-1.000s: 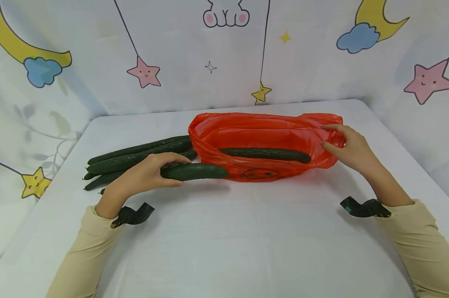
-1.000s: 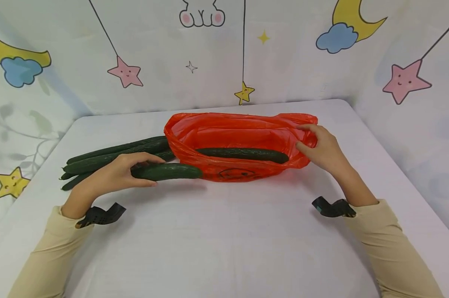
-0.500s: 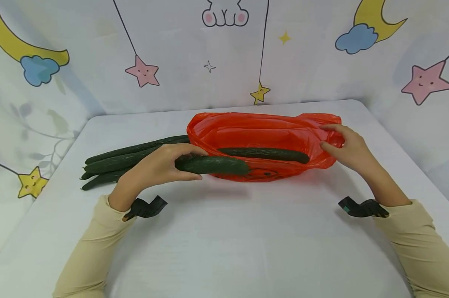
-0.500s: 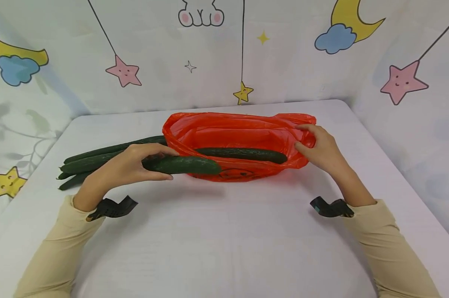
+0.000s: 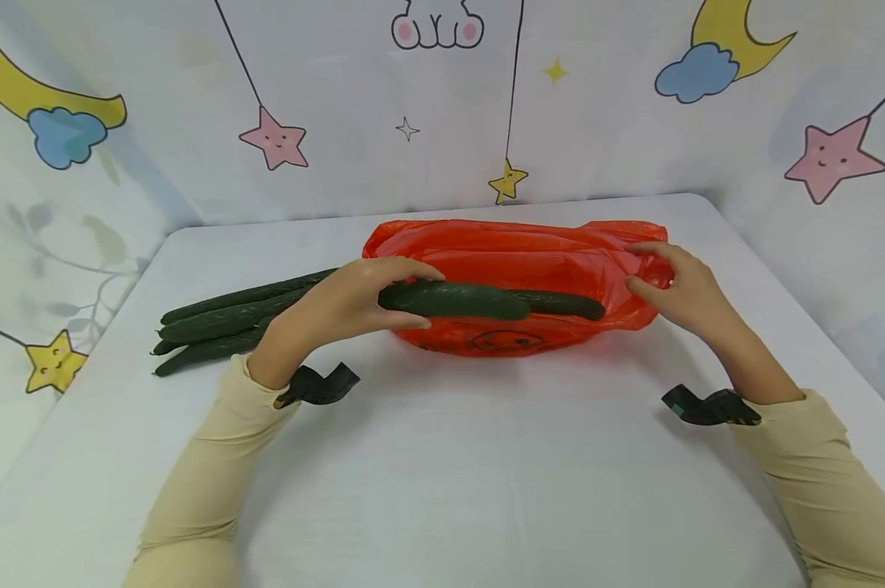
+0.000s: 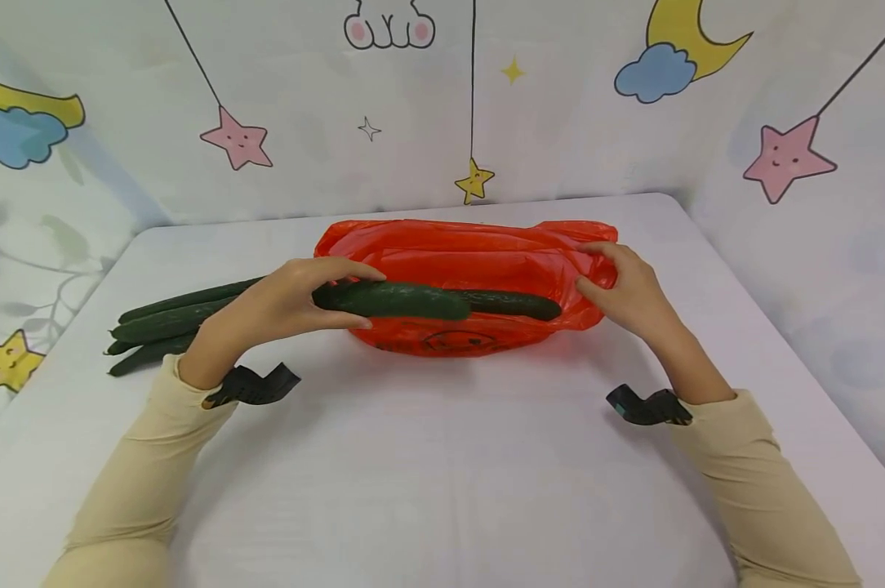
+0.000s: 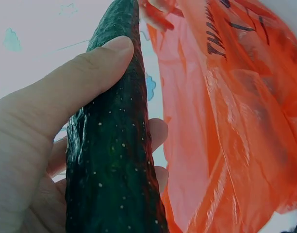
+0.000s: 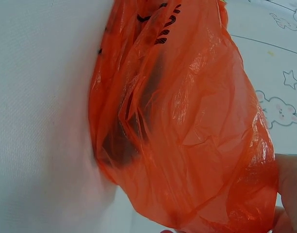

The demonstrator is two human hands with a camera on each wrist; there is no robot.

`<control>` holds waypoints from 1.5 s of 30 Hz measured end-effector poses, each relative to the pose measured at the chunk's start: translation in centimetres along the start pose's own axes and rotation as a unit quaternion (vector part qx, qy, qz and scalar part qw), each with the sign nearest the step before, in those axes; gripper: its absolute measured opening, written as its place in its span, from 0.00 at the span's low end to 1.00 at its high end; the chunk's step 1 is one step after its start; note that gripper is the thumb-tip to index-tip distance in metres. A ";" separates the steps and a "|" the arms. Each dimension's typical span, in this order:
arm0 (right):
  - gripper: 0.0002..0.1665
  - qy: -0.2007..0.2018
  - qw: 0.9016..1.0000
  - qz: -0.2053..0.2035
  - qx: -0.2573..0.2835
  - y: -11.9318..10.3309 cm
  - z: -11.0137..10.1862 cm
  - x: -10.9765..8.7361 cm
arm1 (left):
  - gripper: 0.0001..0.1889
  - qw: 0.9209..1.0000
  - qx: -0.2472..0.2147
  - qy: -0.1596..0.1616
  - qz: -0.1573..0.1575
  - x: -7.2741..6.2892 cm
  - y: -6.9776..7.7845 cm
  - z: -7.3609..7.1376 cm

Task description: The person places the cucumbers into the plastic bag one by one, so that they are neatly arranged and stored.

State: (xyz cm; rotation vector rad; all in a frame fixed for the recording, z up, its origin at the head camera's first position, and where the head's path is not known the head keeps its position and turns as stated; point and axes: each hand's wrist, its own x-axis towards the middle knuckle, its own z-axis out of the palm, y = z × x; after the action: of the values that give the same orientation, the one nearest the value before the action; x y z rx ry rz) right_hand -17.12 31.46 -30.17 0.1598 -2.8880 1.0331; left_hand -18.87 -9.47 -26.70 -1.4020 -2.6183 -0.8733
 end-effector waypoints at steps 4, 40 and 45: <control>0.29 0.000 1.000 0.002 0.001 0.0 0.0 0.0 | 0.27 1.000 0.005 0.001 0.022 1.3 0.0 0.4; 0.30 -0.007 1.000 0.007 0.017 -0.6 -0.1 -0.2 | 0.29 0.991 0.082 -0.101 -0.028 10.0 0.7 4.7; 0.30 -0.006 1.000 0.010 0.014 -0.6 -0.2 -0.3 | 0.28 0.990 0.080 -0.110 -0.030 11.0 1.1 5.1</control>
State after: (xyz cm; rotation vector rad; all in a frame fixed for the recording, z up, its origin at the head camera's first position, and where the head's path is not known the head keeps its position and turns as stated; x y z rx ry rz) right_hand -16.76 31.21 -29.66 0.1394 -2.8919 1.0810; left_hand -23.41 1.81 -27.25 -1.4593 -2.8299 -0.5254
